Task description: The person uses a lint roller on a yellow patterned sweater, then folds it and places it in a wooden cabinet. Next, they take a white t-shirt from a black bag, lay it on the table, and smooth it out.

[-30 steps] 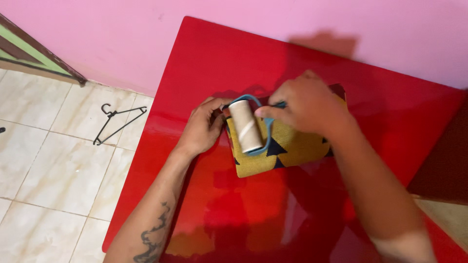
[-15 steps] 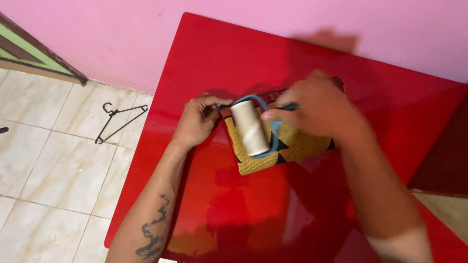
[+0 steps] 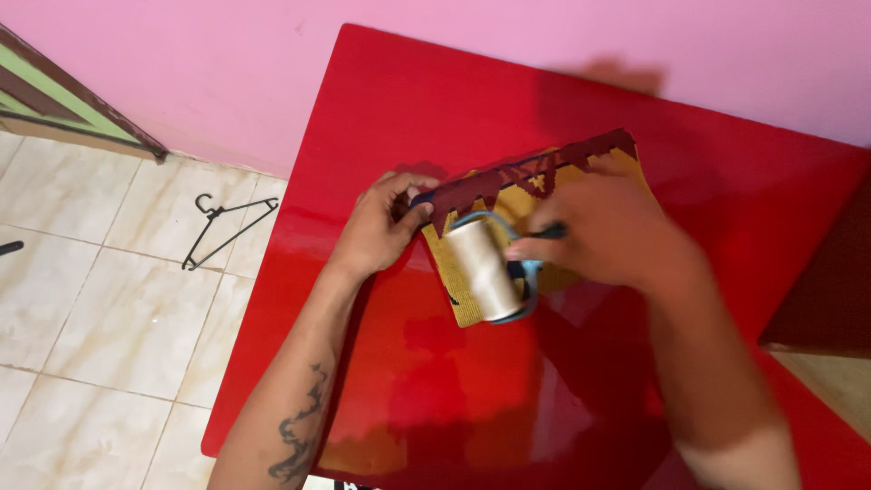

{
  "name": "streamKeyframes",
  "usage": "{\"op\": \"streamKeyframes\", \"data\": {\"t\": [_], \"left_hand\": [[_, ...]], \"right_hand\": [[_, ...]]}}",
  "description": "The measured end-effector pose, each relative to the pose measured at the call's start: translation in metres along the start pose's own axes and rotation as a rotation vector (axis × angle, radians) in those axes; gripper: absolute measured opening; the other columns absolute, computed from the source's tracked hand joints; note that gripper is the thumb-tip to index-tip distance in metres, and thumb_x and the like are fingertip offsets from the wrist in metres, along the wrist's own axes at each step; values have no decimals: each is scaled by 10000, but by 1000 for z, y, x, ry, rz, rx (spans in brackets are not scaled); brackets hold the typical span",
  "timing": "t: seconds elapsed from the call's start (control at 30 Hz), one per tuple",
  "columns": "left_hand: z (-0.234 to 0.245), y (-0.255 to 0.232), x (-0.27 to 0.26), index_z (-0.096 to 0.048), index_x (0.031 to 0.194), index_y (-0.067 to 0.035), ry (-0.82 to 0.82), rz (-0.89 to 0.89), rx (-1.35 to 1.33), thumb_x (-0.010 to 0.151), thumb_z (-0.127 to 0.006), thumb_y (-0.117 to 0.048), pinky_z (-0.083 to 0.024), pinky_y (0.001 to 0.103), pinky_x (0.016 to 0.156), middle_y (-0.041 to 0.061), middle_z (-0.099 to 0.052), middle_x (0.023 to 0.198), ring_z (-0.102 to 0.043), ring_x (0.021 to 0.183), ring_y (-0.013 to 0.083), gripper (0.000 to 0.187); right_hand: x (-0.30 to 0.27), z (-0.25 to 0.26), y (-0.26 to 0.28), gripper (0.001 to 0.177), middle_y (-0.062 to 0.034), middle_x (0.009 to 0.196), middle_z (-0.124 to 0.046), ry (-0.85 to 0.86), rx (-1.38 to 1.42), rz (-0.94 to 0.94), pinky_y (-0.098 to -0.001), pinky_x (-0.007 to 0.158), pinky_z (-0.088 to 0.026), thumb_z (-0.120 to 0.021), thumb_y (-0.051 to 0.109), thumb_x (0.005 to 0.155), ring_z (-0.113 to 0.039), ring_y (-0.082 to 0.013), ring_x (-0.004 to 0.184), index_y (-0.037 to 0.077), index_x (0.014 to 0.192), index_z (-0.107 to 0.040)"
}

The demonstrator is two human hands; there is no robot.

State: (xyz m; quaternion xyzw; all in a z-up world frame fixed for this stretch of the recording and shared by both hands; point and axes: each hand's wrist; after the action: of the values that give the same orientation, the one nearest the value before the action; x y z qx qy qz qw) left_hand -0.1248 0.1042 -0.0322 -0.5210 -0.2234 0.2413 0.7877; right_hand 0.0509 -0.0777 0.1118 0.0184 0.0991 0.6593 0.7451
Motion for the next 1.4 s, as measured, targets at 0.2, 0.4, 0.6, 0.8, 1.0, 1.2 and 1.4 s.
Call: {"op": "streamKeyframes", "data": {"t": [0.2, 0.4, 0.6, 0.8, 1.0, 1.2, 1.4], "left_hand": [[-2, -10, -1, -685, 1263, -84, 0, -72, 87, 935, -689, -32, -549, 336, 768, 94, -579, 994, -638, 814, 205, 332], [-6, -31, -10, -669, 1295, -74, -43, -86, 205, 949, -655, -17, -526, 420, 899, 146, -582, 1052, -625, 961, 307, 351], [-38, -51, -8, -634, 1400, -96, -166, -357, 423, 1009, -587, -104, -353, 477, 1231, 177, -545, 1513, -468, 1454, 389, 394], [-62, -48, 9, -411, 1614, -124, 36, -287, 431, 1143, -399, -403, -162, 563, 1242, 234, -344, 1655, -269, 1533, 459, 548], [-62, -41, 14, -461, 1562, -205, 33, -363, 639, 979, -577, -594, -234, 546, 1220, 196, -428, 1592, -353, 1494, 403, 710], [-37, -43, 57, -393, 1597, -238, 325, -294, 632, 964, -521, -562, -286, 517, 1222, 164, -456, 1564, -390, 1477, 353, 723], [-82, -88, 103, -317, 1594, -221, 475, 52, 965, 1002, -345, -622, -156, 548, 1249, 167, -341, 1611, -273, 1508, 387, 716]], "right_hand": [[-2, -16, 11, 358, -59, 701, -730, 50, 57, -85, -468, 1072, -327, -772, 573, 747, -654, -275, 753, 221, 784, -825], [-21, -16, -15, 311, -23, 727, -734, -15, 130, -90, -448, 881, -405, -779, 551, 756, -657, -244, 744, 245, 798, -822], [-39, -10, -22, 306, 1, 704, -729, -86, 17, -110, -457, 1033, -297, -772, 582, 775, -642, -210, 814, 292, 845, -839], [-55, -32, -68, 357, -15, 780, -723, -244, 141, -65, -453, 970, -301, -748, 549, 796, -617, -205, 850, 198, 806, -811], [-93, -31, -129, 415, -66, 756, -688, -278, -63, -329, -455, 940, -330, -735, 584, 810, -606, -260, 811, 184, 881, -823], [-136, -43, -168, 488, -175, 747, -682, -289, -29, -714, -484, 760, -482, -657, 606, 992, -657, -398, 740, 139, 961, -794], [-148, -108, -224, 511, -255, 895, -663, -488, 254, -871, -546, 770, -493, -589, 519, 1101, -646, -465, 867, 24, 1019, -687]]}}
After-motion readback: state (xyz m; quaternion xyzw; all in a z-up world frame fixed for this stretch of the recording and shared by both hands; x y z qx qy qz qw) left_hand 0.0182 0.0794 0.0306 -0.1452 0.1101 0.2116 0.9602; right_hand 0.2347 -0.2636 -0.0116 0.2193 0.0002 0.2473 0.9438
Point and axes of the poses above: each hand's wrist, its own x-axis towards the middle knuckle, its own z-axis out of the back of the hand, y = z × x
